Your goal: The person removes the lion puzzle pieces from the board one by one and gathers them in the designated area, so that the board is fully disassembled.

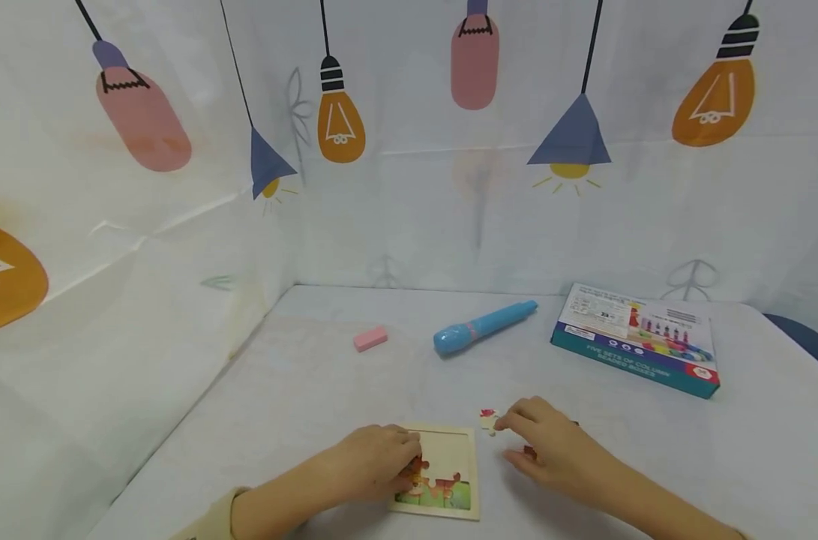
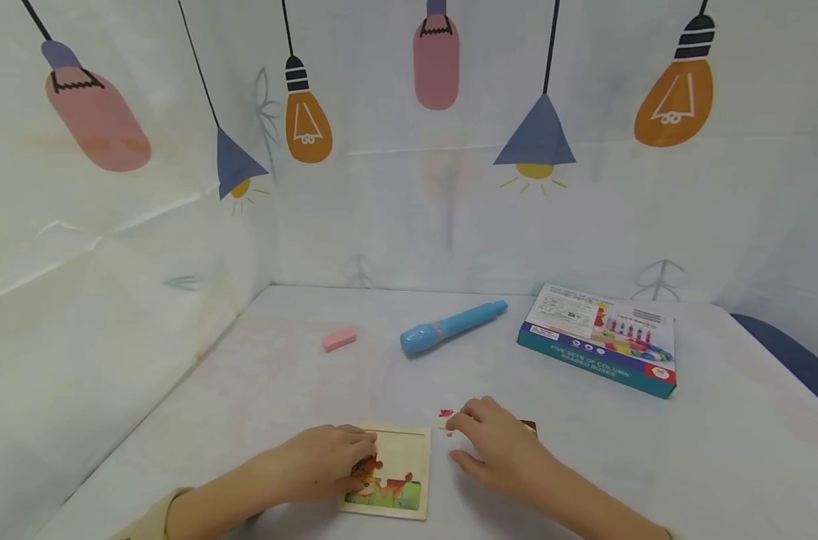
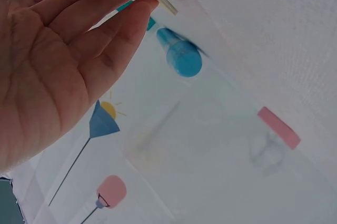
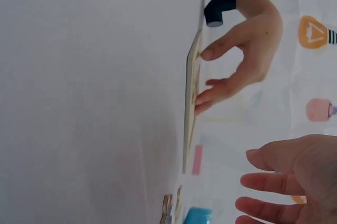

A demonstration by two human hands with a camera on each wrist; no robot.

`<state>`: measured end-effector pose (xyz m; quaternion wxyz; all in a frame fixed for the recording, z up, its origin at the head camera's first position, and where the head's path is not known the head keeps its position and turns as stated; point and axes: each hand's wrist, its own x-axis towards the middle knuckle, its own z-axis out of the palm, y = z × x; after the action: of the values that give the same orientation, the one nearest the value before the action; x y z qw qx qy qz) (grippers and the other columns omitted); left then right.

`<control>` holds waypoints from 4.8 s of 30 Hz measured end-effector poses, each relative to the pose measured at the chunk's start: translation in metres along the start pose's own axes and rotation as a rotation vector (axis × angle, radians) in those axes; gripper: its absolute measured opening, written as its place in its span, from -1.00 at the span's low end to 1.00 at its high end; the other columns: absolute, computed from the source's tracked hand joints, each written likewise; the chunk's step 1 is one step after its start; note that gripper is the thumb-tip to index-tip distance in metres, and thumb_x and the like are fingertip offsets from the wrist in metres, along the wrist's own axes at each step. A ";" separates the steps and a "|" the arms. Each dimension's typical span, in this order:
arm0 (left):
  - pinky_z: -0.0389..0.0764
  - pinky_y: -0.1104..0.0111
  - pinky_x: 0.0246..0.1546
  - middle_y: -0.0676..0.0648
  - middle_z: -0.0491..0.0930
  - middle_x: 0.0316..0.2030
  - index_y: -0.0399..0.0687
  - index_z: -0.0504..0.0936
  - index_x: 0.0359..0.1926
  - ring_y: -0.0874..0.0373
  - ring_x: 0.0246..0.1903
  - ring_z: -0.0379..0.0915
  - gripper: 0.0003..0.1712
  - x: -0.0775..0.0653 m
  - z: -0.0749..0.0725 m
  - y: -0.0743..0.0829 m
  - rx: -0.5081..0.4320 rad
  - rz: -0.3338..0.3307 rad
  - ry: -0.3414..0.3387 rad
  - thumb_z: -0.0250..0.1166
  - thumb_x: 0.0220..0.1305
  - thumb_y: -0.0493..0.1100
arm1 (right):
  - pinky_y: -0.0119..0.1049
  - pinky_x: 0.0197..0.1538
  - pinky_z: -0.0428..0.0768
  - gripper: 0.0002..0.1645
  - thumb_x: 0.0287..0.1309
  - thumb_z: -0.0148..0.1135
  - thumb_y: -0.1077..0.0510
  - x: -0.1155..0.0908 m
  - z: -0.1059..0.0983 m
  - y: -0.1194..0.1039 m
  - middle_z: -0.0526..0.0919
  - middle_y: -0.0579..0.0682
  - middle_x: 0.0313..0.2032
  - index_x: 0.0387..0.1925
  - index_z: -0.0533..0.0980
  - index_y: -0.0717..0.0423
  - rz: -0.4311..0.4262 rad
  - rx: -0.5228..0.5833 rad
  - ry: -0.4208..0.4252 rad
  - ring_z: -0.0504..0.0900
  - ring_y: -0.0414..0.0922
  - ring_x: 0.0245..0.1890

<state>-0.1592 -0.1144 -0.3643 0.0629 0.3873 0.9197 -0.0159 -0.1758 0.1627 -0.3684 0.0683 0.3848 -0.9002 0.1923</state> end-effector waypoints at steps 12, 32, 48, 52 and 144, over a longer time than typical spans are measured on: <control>0.47 0.43 -0.21 0.14 0.53 -0.21 0.02 0.50 -0.17 0.32 -0.21 0.44 -0.67 0.000 -0.001 -0.002 0.003 -0.015 -0.025 0.32 0.09 0.03 | -0.28 -0.11 0.50 -0.70 0.05 0.28 0.07 0.019 0.019 -0.023 0.46 -0.18 -0.22 -0.15 0.51 0.03 -0.189 -0.051 -0.051 0.44 -0.22 -0.16; 0.52 0.39 -0.24 -0.03 0.42 0.14 -0.17 0.50 0.11 0.18 -0.16 0.53 -0.22 -0.002 0.001 0.003 0.036 -0.126 -0.061 0.34 -0.06 0.23 | -0.34 -0.08 0.46 -0.65 0.13 0.21 0.00 0.044 0.035 -0.046 0.47 -0.12 -0.16 -0.08 0.49 0.05 -0.191 -0.131 -0.148 0.41 -0.22 -0.17; 0.44 0.36 -0.22 0.18 0.35 -0.30 0.07 0.53 -0.43 0.26 -0.23 0.34 -0.49 0.000 0.004 -0.003 0.061 -0.073 0.043 0.37 -0.32 0.30 | -0.38 -0.22 0.44 -0.65 0.16 0.12 -0.16 0.050 0.055 -0.045 0.43 -0.13 -0.22 -0.21 0.49 0.01 -0.140 -0.093 -0.165 0.37 -0.24 -0.26; 0.47 0.36 -0.27 0.16 0.28 -0.34 0.07 0.47 -0.33 0.18 -0.10 0.36 -0.41 -0.001 0.007 -0.006 0.025 -0.085 0.039 0.37 -0.34 0.31 | -0.40 -0.23 0.41 -0.52 0.18 0.06 -0.22 0.050 0.065 -0.041 0.39 -0.13 -0.20 -0.07 0.48 0.05 -0.157 -0.080 -0.132 0.32 -0.25 -0.26; 0.55 0.24 -0.24 -0.17 0.47 0.05 -0.15 0.43 -0.15 0.01 0.04 0.43 -0.25 0.000 0.011 -0.007 0.058 -0.122 0.045 0.34 -0.21 0.31 | -0.68 -0.35 0.27 -0.84 0.03 0.31 0.16 0.051 0.073 -0.049 0.38 -0.31 -0.52 -0.51 0.46 -0.09 -0.354 0.211 0.022 0.28 -0.45 -0.48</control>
<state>-0.1629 -0.1202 -0.3754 0.0298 0.3323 0.9419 -0.0378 -0.1743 0.0689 -0.4070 0.0700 0.5397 -0.7927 0.2746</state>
